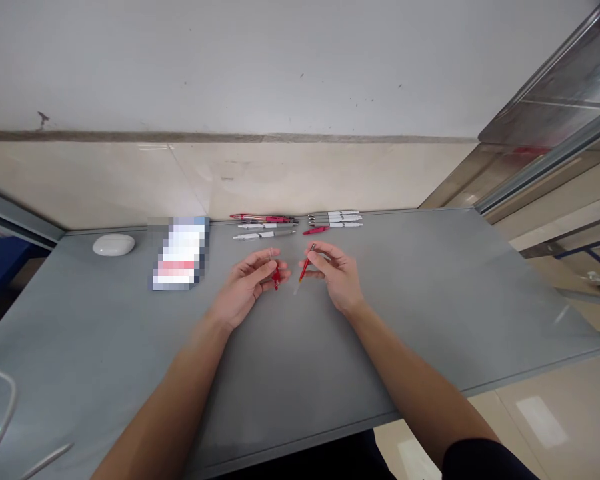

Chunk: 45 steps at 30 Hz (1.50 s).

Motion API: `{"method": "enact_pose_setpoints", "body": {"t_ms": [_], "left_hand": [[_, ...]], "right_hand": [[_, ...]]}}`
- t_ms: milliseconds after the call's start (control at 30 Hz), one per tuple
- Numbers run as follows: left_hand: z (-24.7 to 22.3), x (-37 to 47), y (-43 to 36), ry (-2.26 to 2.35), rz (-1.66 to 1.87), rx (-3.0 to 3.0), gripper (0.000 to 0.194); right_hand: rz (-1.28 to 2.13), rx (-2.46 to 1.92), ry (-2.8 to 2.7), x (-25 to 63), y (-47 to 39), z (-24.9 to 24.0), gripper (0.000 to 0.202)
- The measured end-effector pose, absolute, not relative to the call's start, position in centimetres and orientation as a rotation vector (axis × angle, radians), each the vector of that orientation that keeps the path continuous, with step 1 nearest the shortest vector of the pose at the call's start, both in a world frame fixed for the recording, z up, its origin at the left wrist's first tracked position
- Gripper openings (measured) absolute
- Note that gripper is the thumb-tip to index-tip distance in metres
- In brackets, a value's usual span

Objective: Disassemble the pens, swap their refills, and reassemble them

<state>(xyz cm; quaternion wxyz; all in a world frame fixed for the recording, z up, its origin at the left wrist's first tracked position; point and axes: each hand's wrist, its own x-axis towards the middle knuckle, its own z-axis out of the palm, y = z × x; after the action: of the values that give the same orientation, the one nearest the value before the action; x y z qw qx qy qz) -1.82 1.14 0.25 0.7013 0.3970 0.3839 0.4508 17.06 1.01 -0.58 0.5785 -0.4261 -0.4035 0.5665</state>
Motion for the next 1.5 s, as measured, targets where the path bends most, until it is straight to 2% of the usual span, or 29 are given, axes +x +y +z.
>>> {"method": "enact_pose_setpoints", "body": {"t_ms": [800,1500], "left_hand": [[0.13,-1.76,1.20,0.892,0.967,0.904,0.028],[0.01,-1.72,1.24,0.861,0.978,0.878,0.030]], "right_hand": [[1.163,-0.982,-1.049,17.12,0.91,-0.92,0.017],[1.278,-0.993,-0.914,17.56,1.45,-0.90,0.019]]}}
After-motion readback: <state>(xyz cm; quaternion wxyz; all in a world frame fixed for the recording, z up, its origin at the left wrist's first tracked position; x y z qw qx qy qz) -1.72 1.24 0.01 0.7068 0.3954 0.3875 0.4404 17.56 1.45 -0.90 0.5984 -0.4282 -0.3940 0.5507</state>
